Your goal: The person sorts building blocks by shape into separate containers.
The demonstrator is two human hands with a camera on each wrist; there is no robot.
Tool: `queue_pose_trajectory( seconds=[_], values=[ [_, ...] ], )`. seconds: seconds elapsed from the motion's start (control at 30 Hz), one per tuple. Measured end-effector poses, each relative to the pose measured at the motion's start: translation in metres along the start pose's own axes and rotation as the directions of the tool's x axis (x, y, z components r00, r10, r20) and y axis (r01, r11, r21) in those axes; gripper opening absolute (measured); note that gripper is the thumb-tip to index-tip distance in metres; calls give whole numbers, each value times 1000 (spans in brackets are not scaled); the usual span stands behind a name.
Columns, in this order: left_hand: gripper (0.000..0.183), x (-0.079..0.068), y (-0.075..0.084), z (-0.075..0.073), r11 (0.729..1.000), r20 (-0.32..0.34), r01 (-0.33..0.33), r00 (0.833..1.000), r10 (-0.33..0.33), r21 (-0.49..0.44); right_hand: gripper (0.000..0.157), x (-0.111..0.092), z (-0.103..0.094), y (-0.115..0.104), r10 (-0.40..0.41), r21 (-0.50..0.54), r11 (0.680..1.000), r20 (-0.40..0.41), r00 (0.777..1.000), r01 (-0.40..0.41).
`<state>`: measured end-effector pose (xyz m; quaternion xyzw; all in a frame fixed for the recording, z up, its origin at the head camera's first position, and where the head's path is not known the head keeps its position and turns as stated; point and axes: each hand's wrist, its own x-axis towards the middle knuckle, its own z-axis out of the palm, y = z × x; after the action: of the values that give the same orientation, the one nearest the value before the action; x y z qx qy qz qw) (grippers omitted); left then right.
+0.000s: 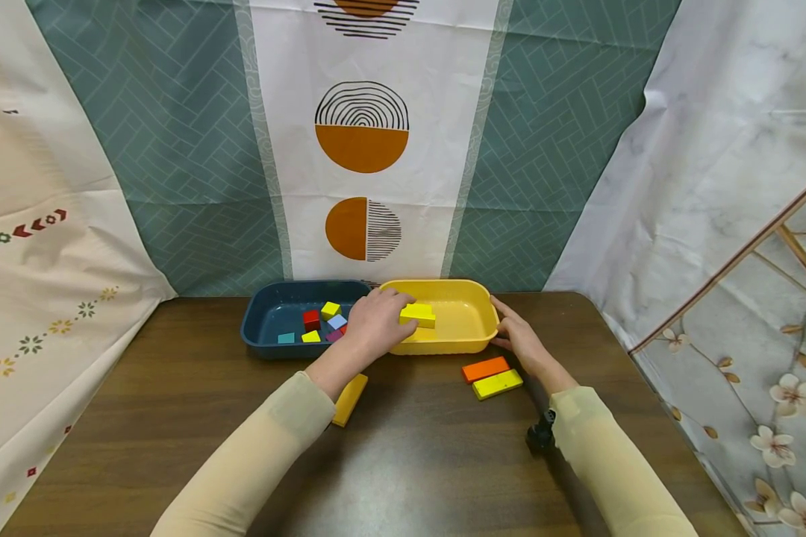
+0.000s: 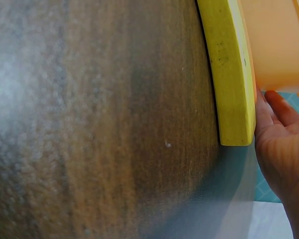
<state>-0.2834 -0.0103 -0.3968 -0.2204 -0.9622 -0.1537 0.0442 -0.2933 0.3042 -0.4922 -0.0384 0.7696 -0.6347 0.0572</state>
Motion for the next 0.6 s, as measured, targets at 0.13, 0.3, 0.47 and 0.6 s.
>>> queue_pose_trajectory(
  seconds=[0.13,0.3,0.47,0.6],
  values=[
    [46,-4,1,-2,1000,-10,-7,1000,7,-12,66,0,-1,0,-7,-1,1000,5,1000,7],
    [46,-13,0,-5,999,-34,-20,999,19,-26,66,1,-1,1,-7,-11,1000,3,1000,7],
    [45,-25,-6,-7,999,-56,-14,998,13,-28,66,2,-1,2,-7,-25,1000,-1,1000,7],
    [43,-36,-13,-8,1000,-61,-10,998,9,-17,67,2,-1,2,-7,-27,1000,-3,1000,7]
  ],
)
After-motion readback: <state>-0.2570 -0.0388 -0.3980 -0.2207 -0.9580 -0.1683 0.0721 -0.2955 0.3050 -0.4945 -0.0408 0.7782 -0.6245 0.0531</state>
